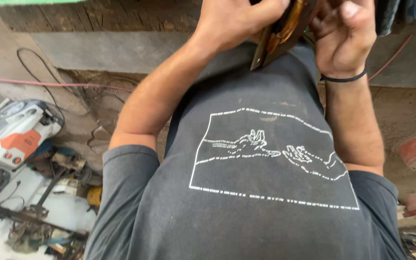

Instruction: Disassemble and inspect a transformer core and its components on a workbench

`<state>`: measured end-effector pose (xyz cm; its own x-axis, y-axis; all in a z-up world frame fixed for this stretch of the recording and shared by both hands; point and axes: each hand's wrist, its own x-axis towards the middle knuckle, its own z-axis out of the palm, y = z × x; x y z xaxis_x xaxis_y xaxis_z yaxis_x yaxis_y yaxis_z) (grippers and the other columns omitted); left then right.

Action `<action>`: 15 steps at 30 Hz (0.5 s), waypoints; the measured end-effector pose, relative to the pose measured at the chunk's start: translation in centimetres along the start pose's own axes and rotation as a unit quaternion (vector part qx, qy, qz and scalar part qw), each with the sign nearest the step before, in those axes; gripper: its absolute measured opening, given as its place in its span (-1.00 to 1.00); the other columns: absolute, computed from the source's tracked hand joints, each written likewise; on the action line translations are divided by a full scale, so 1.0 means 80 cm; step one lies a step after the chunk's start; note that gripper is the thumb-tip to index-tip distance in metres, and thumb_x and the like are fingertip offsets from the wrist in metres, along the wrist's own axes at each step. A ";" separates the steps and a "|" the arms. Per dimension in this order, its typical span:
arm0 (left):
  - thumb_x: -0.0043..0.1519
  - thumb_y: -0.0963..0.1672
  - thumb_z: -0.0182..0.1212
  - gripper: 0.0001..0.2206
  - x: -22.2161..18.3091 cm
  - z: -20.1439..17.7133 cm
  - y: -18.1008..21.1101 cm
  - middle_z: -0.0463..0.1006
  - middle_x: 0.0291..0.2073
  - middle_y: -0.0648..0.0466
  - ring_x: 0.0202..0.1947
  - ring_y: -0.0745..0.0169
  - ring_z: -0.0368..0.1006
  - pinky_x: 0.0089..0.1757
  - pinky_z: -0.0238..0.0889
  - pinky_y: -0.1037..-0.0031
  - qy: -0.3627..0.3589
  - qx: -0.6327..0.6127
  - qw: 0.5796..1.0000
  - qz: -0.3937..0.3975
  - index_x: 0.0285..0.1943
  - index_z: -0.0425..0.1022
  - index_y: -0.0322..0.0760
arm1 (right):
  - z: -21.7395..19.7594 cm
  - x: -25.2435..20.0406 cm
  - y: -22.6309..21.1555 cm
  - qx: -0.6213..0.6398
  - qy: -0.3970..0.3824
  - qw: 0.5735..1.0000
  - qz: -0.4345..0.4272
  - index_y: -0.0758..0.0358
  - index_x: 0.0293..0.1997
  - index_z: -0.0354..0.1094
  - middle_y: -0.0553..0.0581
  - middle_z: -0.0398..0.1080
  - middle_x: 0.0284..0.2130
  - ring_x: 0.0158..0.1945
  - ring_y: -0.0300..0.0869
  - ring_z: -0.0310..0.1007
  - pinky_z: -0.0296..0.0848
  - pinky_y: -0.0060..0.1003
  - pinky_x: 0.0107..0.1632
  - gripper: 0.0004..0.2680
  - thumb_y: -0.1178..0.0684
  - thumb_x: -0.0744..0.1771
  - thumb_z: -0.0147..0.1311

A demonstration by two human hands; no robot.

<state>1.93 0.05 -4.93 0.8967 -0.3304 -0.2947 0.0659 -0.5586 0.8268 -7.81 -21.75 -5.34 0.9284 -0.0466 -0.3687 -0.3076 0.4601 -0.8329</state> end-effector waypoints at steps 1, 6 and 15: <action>0.13 0.00 0.33 -0.65 0.007 0.002 -0.005 0.22 -0.60 0.35 -0.52 0.54 0.10 -0.49 0.00 0.41 0.019 -0.052 0.998 0.017 -0.48 0.14 -0.01 | -0.023 0.000 0.011 0.078 0.082 0.986 0.121 -0.01 0.17 0.30 0.00 0.45 0.02 0.04 -0.11 0.51 0.52 -0.26 -0.03 -0.72 -0.11 0.35 0.09; 0.11 -0.16 0.33 -0.65 -0.003 0.002 -0.012 0.19 -0.51 0.34 -0.42 0.52 0.04 -0.38 0.05 0.45 0.038 -0.278 0.956 -0.084 -0.45 0.10 0.02 | -0.003 -0.002 0.019 0.034 0.036 0.998 0.026 0.23 0.20 0.31 0.09 0.44 0.06 0.17 -0.13 0.45 0.48 -0.20 0.33 -0.77 -0.02 0.44 0.00; 0.22 0.13 0.46 -0.15 -0.067 -0.009 -0.021 0.08 0.45 0.05 0.54 0.15 0.02 0.53 -0.03 0.22 -0.063 -0.202 0.976 0.053 0.55 -0.05 -0.04 | 0.025 -0.016 -0.006 -0.364 0.033 0.929 0.055 0.22 0.02 0.09 0.07 0.10 -0.47 -0.54 -0.17 0.15 0.12 -0.24 -0.52 -0.59 -0.38 0.48 -0.38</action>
<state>-2.65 3.31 -4.35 0.8488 -0.4743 -0.2335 0.1659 -0.1803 0.9695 -8.46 -20.13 -3.65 0.8752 -0.1005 -0.4731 -0.4823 -0.2553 -0.8380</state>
